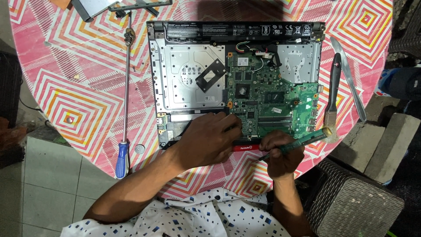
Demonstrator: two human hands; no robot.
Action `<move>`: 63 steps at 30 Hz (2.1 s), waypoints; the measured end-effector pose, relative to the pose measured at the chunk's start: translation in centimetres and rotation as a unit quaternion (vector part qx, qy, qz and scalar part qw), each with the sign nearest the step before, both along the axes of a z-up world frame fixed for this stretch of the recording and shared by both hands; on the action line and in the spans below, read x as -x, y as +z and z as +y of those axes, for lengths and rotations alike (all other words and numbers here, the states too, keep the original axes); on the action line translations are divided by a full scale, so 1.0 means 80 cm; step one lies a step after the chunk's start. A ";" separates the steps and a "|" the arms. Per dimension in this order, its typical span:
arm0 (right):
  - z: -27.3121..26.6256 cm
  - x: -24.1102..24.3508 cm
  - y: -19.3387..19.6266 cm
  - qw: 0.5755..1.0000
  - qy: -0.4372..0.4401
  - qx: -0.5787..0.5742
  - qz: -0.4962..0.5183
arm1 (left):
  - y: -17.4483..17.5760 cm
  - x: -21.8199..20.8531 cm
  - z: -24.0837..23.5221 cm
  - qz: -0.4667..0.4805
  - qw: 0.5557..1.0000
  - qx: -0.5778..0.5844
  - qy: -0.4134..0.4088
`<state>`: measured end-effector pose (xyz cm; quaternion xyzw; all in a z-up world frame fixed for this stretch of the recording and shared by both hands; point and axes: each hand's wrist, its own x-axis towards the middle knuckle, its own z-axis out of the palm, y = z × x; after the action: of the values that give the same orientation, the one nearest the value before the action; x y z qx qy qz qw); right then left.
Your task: The person uses a screwdriver to remove screws from a laptop motherboard and then detaches a small black component. They then place a copper heat pipe assembly onto the motherboard and install a cooling fan, securing it in place.
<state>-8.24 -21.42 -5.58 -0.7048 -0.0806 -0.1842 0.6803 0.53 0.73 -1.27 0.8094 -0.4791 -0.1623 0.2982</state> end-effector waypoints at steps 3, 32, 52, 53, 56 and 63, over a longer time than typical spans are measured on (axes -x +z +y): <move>-0.001 0.001 -0.002 1.000 -0.009 0.013 -0.002 | -0.001 0.000 0.000 -0.004 1.000 0.001 -0.002; 0.002 0.000 0.002 1.000 -0.013 0.013 -0.005 | -0.034 0.010 0.002 -0.060 0.994 0.079 0.044; 0.000 0.032 0.024 0.964 -0.041 0.262 0.013 | 0.016 -0.029 0.030 -0.221 0.909 -0.015 0.352; 0.012 0.031 0.036 0.948 0.025 0.317 0.027 | 0.018 -0.028 0.031 -0.201 0.917 -0.018 0.345; 0.042 0.034 0.054 0.920 0.125 0.371 0.028 | 0.019 -0.030 0.034 -0.182 0.919 -0.039 0.348; 0.071 0.039 0.061 0.894 0.150 0.423 0.005 | 0.013 -0.027 0.034 -0.193 0.920 -0.011 0.340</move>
<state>-11.39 -15.77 -0.73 -0.9065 -0.2519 -0.0250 0.3379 2.73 3.46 -0.20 0.9424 -0.2214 0.1035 0.2286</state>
